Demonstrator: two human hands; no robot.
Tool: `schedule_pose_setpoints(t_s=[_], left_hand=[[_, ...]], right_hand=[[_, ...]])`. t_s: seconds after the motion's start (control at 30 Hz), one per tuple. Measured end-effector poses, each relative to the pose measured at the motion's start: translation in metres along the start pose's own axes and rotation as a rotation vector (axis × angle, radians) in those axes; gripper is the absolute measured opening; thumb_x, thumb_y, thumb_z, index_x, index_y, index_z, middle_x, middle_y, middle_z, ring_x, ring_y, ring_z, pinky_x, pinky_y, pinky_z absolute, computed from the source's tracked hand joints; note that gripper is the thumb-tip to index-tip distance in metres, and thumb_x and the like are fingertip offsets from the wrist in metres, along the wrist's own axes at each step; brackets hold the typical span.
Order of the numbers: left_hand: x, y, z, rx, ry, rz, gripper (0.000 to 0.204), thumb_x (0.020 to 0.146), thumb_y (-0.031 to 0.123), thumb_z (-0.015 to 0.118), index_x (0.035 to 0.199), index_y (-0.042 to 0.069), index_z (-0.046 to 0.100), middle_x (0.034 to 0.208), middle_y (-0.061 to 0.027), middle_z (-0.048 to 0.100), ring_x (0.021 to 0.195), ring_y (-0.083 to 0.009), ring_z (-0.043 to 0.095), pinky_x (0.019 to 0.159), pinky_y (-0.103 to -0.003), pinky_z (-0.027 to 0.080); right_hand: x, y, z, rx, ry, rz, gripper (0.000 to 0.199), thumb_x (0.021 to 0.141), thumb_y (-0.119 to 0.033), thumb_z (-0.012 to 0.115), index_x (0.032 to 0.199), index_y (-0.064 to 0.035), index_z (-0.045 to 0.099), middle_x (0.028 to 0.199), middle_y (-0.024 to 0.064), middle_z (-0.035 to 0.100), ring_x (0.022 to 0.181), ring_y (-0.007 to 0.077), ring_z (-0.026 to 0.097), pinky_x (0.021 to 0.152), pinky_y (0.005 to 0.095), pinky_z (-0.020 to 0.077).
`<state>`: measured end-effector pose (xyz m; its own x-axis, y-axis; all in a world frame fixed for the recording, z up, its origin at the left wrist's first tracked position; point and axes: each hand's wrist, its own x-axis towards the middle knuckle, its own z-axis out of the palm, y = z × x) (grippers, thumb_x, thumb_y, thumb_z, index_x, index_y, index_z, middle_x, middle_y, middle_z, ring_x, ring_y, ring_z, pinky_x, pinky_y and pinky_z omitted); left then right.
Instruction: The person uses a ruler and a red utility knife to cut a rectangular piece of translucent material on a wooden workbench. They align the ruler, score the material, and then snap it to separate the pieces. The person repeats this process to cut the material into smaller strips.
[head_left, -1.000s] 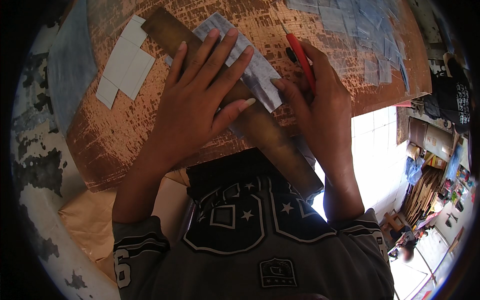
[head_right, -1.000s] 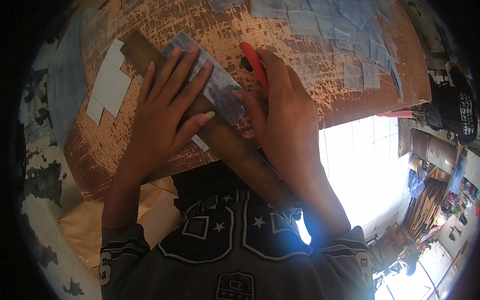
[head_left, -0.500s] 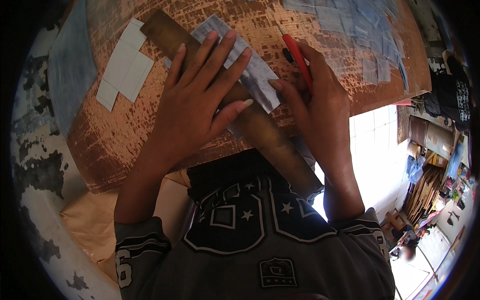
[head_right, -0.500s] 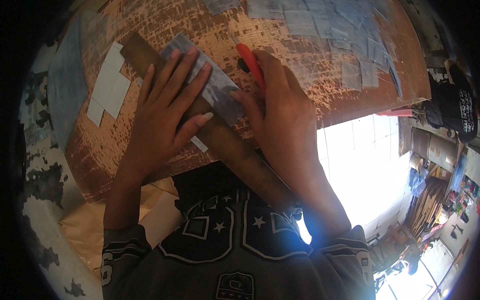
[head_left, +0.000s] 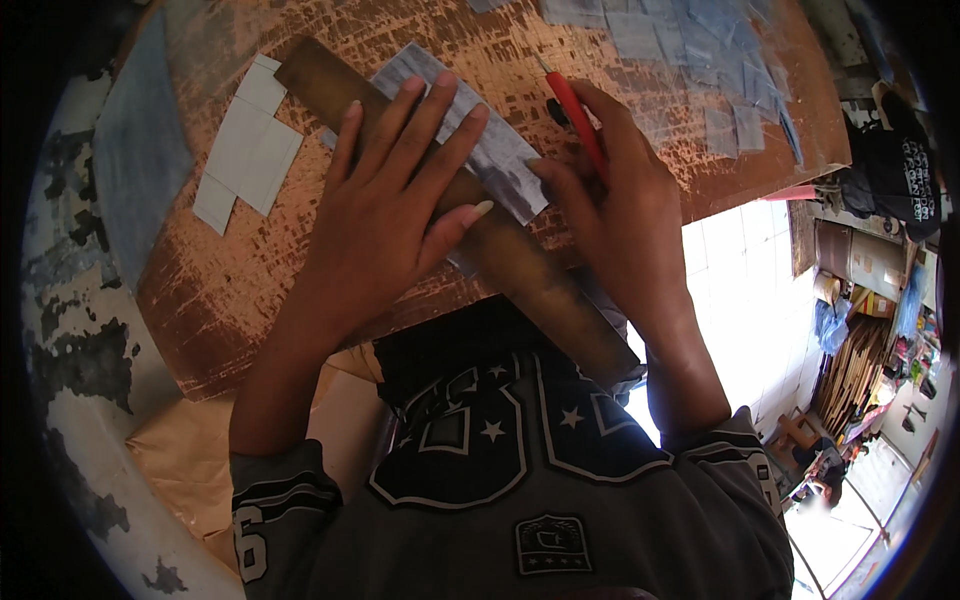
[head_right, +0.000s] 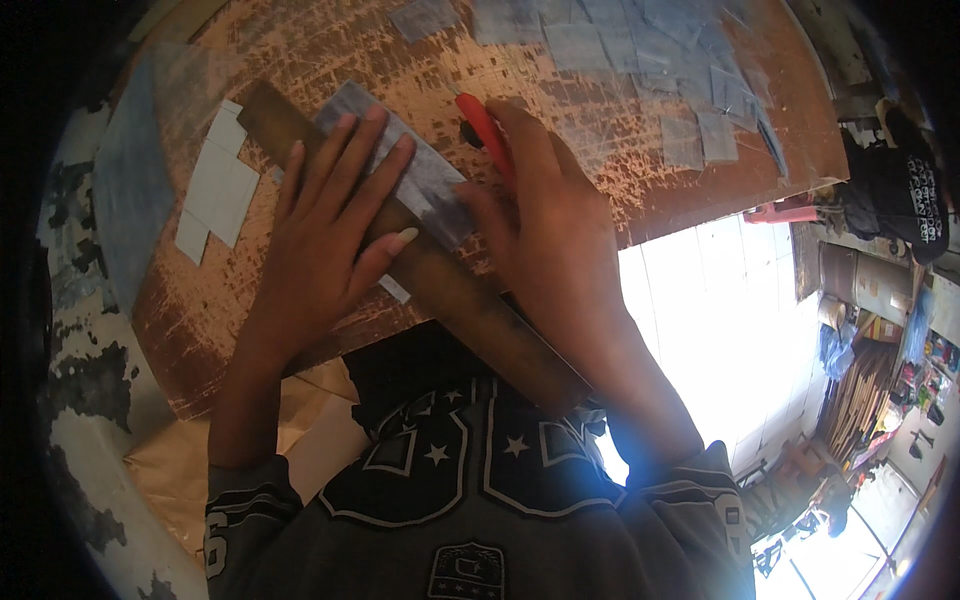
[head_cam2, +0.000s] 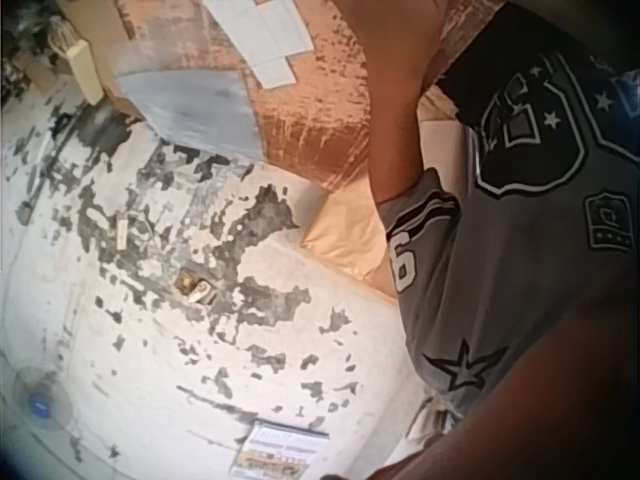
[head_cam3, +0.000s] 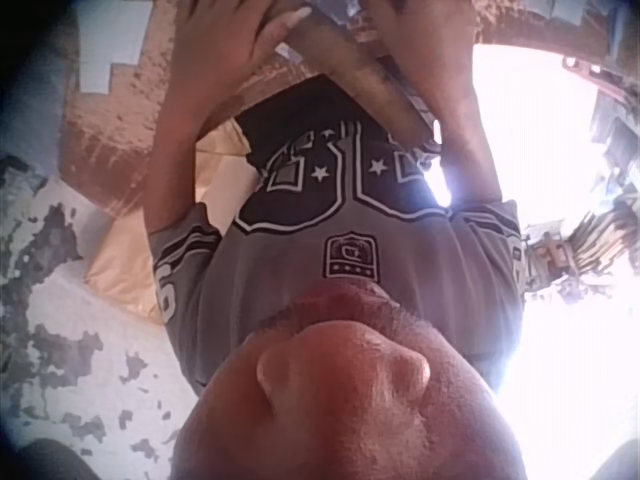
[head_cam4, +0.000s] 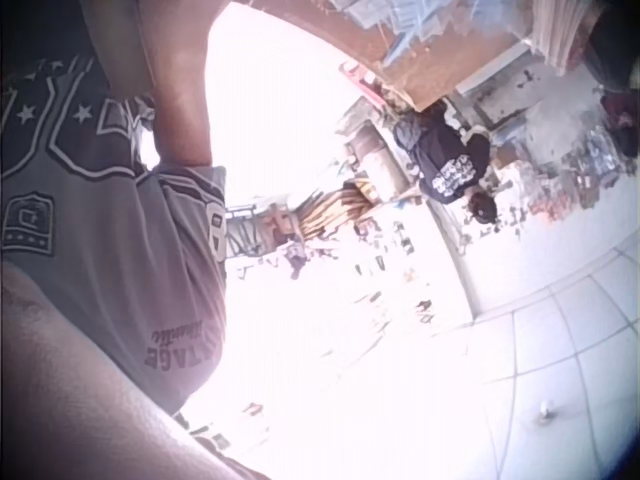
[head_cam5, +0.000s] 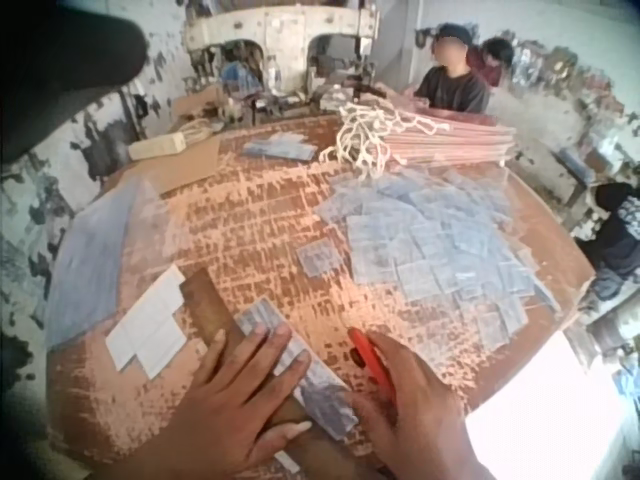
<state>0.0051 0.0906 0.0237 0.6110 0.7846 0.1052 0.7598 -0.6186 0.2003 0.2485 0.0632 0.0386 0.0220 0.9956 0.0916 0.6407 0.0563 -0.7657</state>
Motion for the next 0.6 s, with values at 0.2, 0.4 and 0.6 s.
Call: schedule_pose_setpoints(t_s=[0.2,0.4,0.6], left_hand=[[-0.001,0.003,0.000,-0.002,0.008,-0.003,0.069,0.113,0.055,0.046,0.172,0.020,0.043,0.181,-0.0089,0.032,0.168,-0.0331,0.028,0.137,-0.063,0.015],[-0.001,0.004,-0.001,0.009,0.015,0.003,0.067,0.115,0.055,0.043,0.172,0.020,0.043,0.181,-0.0089,0.033,0.168,-0.0327,0.028,0.136,-0.063,0.015],[-0.002,0.003,0.000,0.018,0.011,0.003,0.066,0.115,0.054,0.042,0.173,0.022,0.041,0.181,-0.0090,0.032,0.168,-0.0318,0.028,0.136,-0.063,0.015]], right_hand=[[-0.028,-0.021,-0.025,0.024,-0.073,-0.083,0.052,0.109,-0.002,0.063,0.160,-0.0032,0.054,0.142,0.0251,0.072,0.122,0.0304,0.077,0.095,0.0396,0.0617],[-0.059,-0.040,-0.041,-0.108,-0.345,0.009,0.050,0.107,0.004,0.062,0.157,-0.0013,0.059,0.125,0.0256,0.077,0.109,0.0320,0.080,0.091,0.0393,0.0627],[-0.061,-0.040,-0.039,-0.112,-0.400,0.010,0.058,0.102,0.005,0.065,0.159,-0.0053,0.058,0.113,0.0244,0.077,0.097,0.0377,0.079,0.082,0.0437,0.0622]])
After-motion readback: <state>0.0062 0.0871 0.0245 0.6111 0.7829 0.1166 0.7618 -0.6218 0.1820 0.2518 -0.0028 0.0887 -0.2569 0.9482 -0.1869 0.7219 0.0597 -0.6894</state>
